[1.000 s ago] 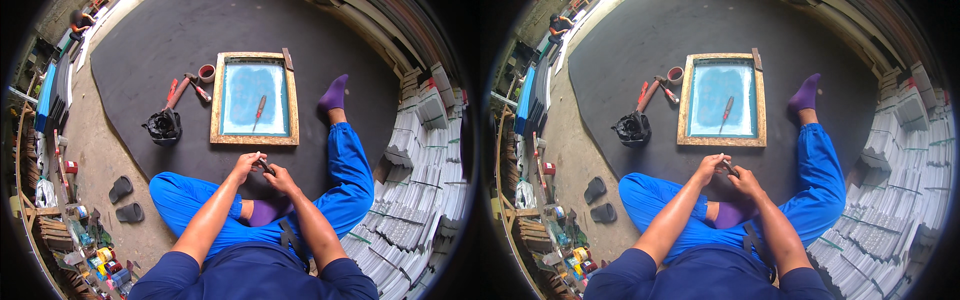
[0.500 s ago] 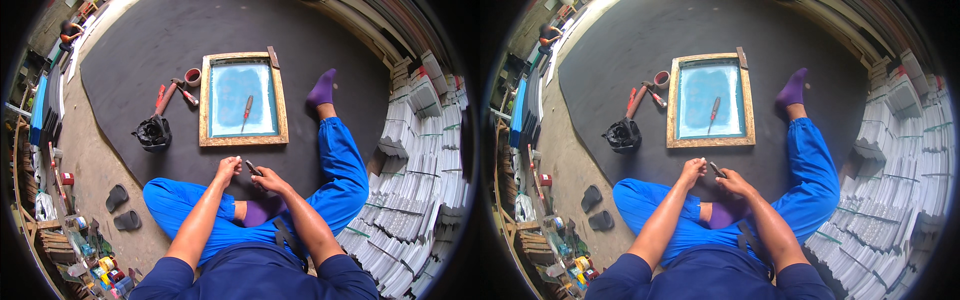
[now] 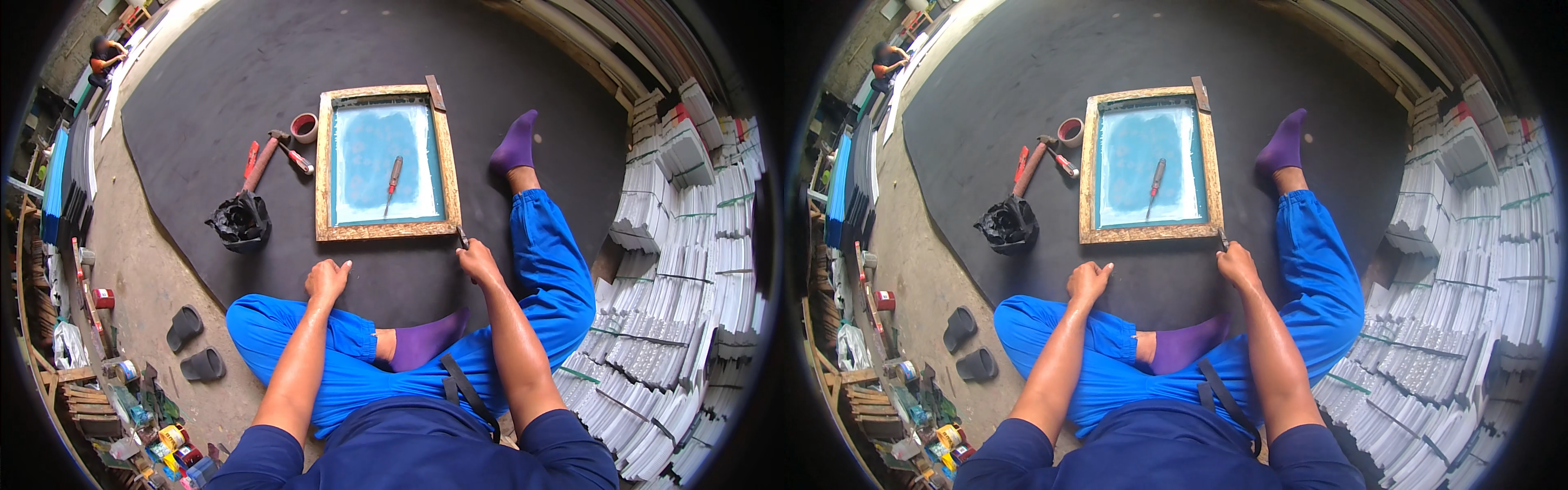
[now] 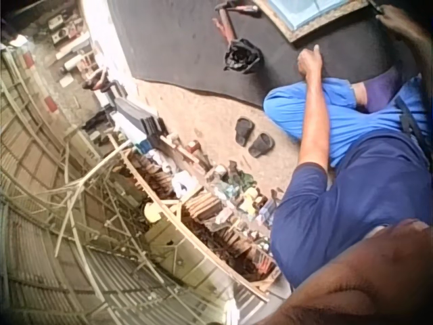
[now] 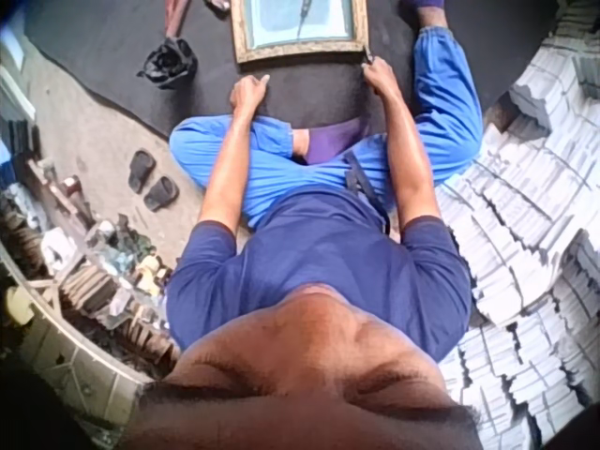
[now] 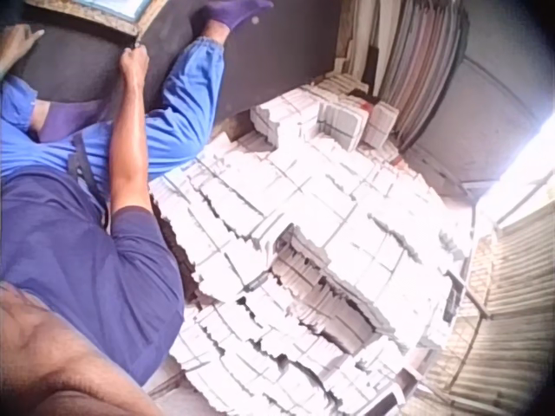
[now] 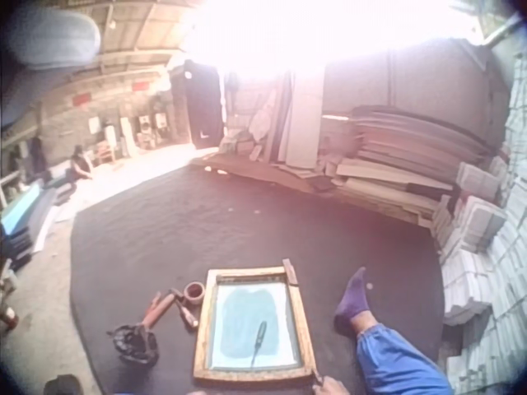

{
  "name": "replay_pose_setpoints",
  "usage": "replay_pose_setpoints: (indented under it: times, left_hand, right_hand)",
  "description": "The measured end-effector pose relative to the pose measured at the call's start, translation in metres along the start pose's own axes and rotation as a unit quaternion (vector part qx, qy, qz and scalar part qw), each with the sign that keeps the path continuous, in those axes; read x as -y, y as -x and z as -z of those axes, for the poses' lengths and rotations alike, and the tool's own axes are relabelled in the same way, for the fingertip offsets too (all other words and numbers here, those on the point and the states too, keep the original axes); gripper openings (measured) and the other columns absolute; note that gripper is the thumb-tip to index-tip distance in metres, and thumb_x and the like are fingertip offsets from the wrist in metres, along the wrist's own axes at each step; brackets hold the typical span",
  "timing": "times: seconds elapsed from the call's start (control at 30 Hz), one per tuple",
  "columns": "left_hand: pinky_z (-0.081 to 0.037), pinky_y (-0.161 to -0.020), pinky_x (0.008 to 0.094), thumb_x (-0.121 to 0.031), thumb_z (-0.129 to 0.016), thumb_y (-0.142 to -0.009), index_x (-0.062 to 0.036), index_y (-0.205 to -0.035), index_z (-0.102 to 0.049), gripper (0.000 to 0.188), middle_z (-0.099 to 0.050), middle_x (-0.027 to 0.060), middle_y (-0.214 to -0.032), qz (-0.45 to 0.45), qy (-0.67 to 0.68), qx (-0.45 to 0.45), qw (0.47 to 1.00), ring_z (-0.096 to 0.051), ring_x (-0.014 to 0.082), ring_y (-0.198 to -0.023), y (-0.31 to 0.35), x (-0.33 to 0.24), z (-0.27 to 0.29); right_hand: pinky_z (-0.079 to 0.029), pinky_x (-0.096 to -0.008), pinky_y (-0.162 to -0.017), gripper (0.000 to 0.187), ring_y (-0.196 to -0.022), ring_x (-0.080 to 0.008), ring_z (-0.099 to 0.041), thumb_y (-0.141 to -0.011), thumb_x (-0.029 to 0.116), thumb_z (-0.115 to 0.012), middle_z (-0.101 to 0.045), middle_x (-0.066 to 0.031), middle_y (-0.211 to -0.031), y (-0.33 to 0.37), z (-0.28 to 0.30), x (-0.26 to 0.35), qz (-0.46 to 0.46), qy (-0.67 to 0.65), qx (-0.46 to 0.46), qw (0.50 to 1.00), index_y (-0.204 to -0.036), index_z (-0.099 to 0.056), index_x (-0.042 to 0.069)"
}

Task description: The person sits on the floor and uses a screwdriver to adjust the wooden frame of a picture. They then use pliers to pull out small nails or staples from the frame's edge.

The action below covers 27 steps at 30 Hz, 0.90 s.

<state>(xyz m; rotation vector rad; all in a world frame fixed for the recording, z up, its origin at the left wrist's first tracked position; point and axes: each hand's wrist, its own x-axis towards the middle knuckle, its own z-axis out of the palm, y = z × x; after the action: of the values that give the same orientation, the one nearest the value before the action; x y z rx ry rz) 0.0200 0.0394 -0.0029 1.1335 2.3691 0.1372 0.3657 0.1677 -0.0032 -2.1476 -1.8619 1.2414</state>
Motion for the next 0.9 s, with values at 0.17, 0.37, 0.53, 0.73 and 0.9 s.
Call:
replay_pose_setpoints:
  times: [0.17, 0.37, 0.53, 0.73, 0.9]
  left_hand:
    - [-0.058, -0.081, 0.0508, -0.056, -0.071, -0.090, -0.0095, -0.084, -0.077, 0.047, -0.077, 0.0176, -0.093, -0.021, 0.020, -0.007, 1.000, -0.075, 0.0385, -0.091, 0.003, -0.010, -0.003]
    - [-0.058, -0.080, 0.0507, -0.055, -0.071, -0.089, -0.0093, -0.082, -0.076, 0.047, -0.077, 0.0171, -0.091, -0.029, 0.042, -0.014, 0.999, -0.075, 0.0377, -0.089, 0.002, -0.009, -0.008]
    - [-0.058, -0.079, 0.0508, -0.054, -0.071, -0.089, -0.0093, -0.081, -0.076, 0.046, -0.077, 0.0168, -0.090, -0.029, 0.049, 0.000, 0.998, -0.075, 0.0376, -0.089, 0.002, -0.008, -0.013]
    - [-0.058, -0.079, 0.0514, -0.052, -0.071, -0.089, -0.0090, -0.082, -0.076, 0.044, -0.077, 0.0174, -0.090, -0.028, 0.053, 0.011, 0.998, -0.075, 0.0382, -0.089, -0.001, -0.009, -0.019]
    - [-0.058, -0.081, 0.0494, -0.051, -0.073, -0.089, -0.0083, -0.083, -0.077, 0.043, -0.077, 0.0174, -0.089, -0.028, 0.056, 0.009, 0.998, -0.075, 0.0377, -0.089, -0.002, -0.009, -0.023]
  right_hand:
    - [-0.051, -0.0516, -0.101, 0.041, -0.119, -0.0466, -0.064, -0.097, 0.027, -0.062, -0.067, -0.0327, -0.122, 0.014, 0.014, 0.034, -0.062, 0.014, 0.039, 0.997, -0.121, -0.064, -0.006]
    - [-0.051, -0.0523, -0.102, 0.039, -0.120, -0.0475, -0.064, -0.094, 0.023, -0.057, -0.068, -0.0328, -0.122, 0.017, 0.022, 0.051, -0.065, 0.081, 0.040, 0.994, -0.116, -0.068, -0.008]
    - [-0.051, -0.0528, -0.103, 0.040, -0.119, -0.0480, -0.064, -0.094, 0.024, -0.057, -0.068, -0.0333, -0.121, 0.015, 0.020, 0.049, -0.072, 0.080, 0.027, 0.994, -0.116, -0.068, -0.008]
    - [-0.050, -0.0533, -0.103, 0.042, -0.119, -0.0489, -0.064, -0.095, 0.026, -0.058, -0.068, -0.0342, -0.120, 0.013, 0.015, 0.046, -0.074, 0.065, 0.023, 0.995, -0.116, -0.067, -0.008]
    - [-0.050, -0.0543, -0.102, 0.041, -0.118, -0.0502, -0.063, -0.095, 0.026, -0.058, -0.067, -0.0350, -0.120, 0.018, 0.014, 0.049, -0.068, 0.049, 0.009, 0.996, -0.115, -0.066, -0.009]
